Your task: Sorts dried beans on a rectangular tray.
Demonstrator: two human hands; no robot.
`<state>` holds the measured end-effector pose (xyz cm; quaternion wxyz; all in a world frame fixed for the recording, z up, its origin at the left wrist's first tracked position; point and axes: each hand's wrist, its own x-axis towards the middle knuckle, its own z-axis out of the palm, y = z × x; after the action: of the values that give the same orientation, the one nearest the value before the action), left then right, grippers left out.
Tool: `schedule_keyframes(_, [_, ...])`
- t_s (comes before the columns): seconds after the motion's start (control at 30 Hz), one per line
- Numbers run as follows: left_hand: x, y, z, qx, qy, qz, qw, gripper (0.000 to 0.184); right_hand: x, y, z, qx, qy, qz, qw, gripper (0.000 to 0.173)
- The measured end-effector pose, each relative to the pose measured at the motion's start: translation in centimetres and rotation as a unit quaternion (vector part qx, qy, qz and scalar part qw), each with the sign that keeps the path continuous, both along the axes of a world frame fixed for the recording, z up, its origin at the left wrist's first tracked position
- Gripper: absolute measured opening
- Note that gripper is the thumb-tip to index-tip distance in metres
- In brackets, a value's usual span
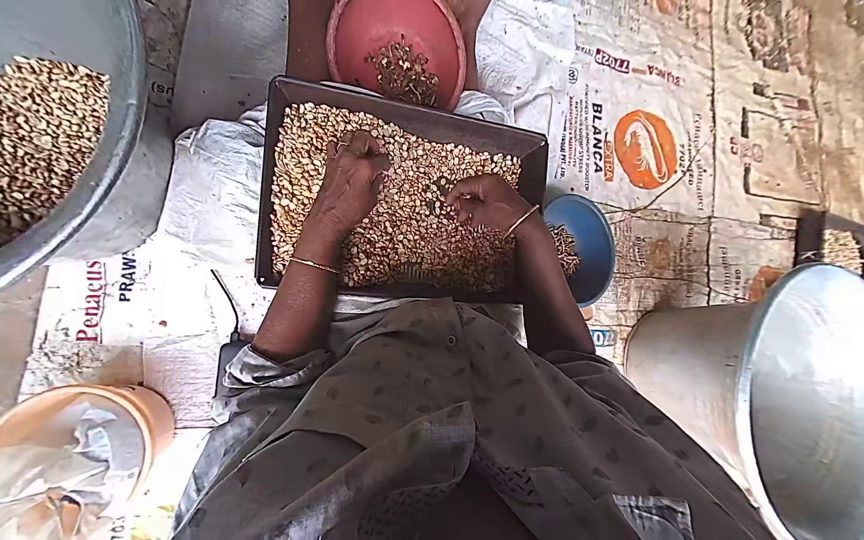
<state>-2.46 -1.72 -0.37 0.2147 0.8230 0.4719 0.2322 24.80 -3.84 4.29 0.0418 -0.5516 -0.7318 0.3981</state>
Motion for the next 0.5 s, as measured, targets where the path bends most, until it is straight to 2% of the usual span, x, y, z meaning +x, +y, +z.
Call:
schedule_keyframes(0.07, [-0.1,-0.1,0.1,0.001,-0.004,0.002,1.000,0.025,-1.5,1.8,-0.5,0.118,-0.013,0.004,0.993,0.028])
schedule_keyframes(0.13, [-0.2,-0.1,0.2,0.003,-0.006,0.004,1.000,0.024,-3.4,3.1,-1.9,0.194,0.016,0.070,0.978,0.038])
schedule_keyframes(0.2, [-0.2,0.0,0.1,0.009,-0.003,0.004,1.000,0.024,-4.9,3.7,-3.2,0.195,-0.016,0.125,0.973,0.046])
schedule_keyframes(0.23, [-0.2,0.1,0.1,0.012,-0.003,0.006,1.000,0.024,-5.1,3.9,-3.5,0.179,-0.055,0.129,0.974,0.042])
schedule_keyframes(0.3, [-0.2,-0.1,0.3,0.005,-0.001,0.013,1.000,0.023,-3.5,4.3,-3.6,0.160,-0.138,0.092,0.973,0.020])
schedule_keyframes(0.33, [-0.3,-0.2,0.4,0.001,0.000,0.017,1.000,0.023,-2.1,4.3,-3.0,0.141,-0.174,0.059,0.973,0.017])
schedule_keyframes(0.4, [-0.4,-0.2,0.6,-0.001,0.002,0.025,1.000,0.022,1.2,3.8,-1.8,0.122,-0.196,-0.011,0.973,0.019])
schedule_keyframes(0.5, [-0.1,-0.1,0.8,-0.006,0.008,0.031,0.999,0.021,4.6,2.4,-0.6,0.158,-0.151,-0.087,0.972,0.021])
